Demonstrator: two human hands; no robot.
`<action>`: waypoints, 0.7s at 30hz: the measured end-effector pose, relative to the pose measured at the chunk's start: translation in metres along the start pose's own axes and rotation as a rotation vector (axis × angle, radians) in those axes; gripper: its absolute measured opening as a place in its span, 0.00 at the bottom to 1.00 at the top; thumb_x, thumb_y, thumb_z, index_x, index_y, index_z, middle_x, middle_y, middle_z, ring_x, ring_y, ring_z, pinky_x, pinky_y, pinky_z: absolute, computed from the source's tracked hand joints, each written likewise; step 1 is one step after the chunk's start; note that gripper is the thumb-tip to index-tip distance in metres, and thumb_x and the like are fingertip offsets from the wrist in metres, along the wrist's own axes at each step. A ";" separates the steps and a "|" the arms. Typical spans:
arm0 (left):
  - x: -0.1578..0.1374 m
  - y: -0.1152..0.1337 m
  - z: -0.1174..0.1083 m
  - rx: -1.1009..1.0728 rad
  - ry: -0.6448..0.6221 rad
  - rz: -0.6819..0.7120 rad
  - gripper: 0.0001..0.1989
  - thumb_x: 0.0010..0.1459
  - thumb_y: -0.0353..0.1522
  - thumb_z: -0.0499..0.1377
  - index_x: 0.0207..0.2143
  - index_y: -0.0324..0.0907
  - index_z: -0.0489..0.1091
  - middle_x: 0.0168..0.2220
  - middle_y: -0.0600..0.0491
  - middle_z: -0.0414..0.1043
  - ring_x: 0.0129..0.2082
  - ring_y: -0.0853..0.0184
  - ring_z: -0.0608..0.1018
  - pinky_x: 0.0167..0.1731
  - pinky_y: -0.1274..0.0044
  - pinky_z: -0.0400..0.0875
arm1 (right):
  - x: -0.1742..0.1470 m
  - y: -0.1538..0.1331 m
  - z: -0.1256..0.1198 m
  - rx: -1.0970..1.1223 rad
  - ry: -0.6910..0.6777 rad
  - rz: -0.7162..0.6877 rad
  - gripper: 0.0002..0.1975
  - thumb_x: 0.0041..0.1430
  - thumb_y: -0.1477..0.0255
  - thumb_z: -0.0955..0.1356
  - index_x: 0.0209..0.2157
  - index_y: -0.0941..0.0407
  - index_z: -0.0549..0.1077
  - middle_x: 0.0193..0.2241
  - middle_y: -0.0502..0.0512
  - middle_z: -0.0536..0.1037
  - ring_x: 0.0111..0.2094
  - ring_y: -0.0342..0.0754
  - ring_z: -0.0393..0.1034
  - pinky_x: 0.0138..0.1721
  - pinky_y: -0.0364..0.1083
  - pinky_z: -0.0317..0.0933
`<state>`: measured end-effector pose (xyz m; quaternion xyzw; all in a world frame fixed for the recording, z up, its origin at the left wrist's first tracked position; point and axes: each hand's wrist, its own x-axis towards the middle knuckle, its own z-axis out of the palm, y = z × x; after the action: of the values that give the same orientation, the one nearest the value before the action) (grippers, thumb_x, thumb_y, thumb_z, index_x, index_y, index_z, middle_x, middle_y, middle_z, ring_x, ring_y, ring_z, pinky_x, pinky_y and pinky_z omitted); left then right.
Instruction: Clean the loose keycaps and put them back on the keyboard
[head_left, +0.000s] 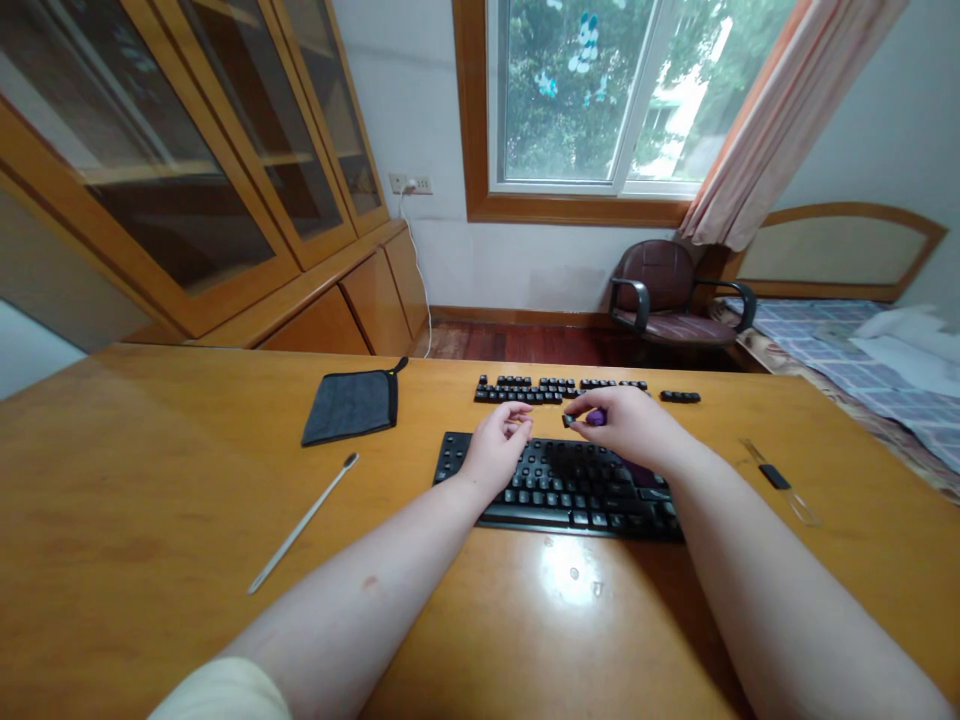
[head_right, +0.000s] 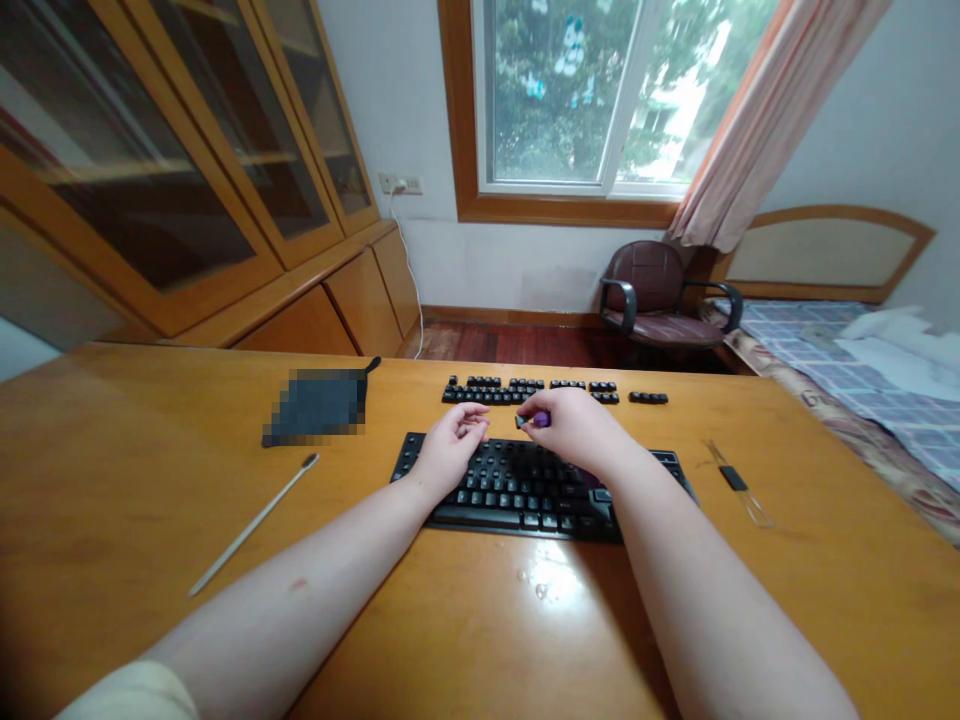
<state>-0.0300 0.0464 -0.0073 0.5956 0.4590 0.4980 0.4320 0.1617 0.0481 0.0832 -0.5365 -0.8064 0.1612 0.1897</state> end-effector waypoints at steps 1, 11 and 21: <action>0.000 0.000 0.000 0.005 -0.004 0.001 0.11 0.55 0.32 0.54 0.41 0.39 0.67 0.35 0.51 0.70 0.29 0.73 0.74 0.33 0.78 0.70 | -0.001 -0.001 -0.005 -0.031 -0.059 0.016 0.09 0.47 0.70 0.67 0.32 0.53 0.77 0.29 0.51 0.79 0.31 0.46 0.71 0.35 0.42 0.62; 0.000 0.000 0.000 0.030 -0.018 0.009 0.09 0.55 0.32 0.54 0.38 0.39 0.67 0.33 0.51 0.70 0.29 0.71 0.74 0.33 0.78 0.69 | 0.002 -0.005 0.023 -0.226 -0.463 0.022 0.12 0.44 0.71 0.66 0.33 0.51 0.77 0.28 0.52 0.79 0.29 0.48 0.71 0.30 0.42 0.60; -0.001 0.001 0.002 0.036 -0.021 -0.012 0.09 0.54 0.32 0.55 0.38 0.39 0.68 0.32 0.52 0.70 0.28 0.72 0.74 0.32 0.78 0.69 | 0.003 0.002 0.030 -0.229 -0.506 0.034 0.12 0.43 0.70 0.68 0.33 0.51 0.77 0.28 0.52 0.78 0.29 0.48 0.71 0.30 0.42 0.60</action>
<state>-0.0281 0.0455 -0.0065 0.6055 0.4669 0.4809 0.4291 0.1478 0.0497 0.0566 -0.5106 -0.8319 0.2012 -0.0825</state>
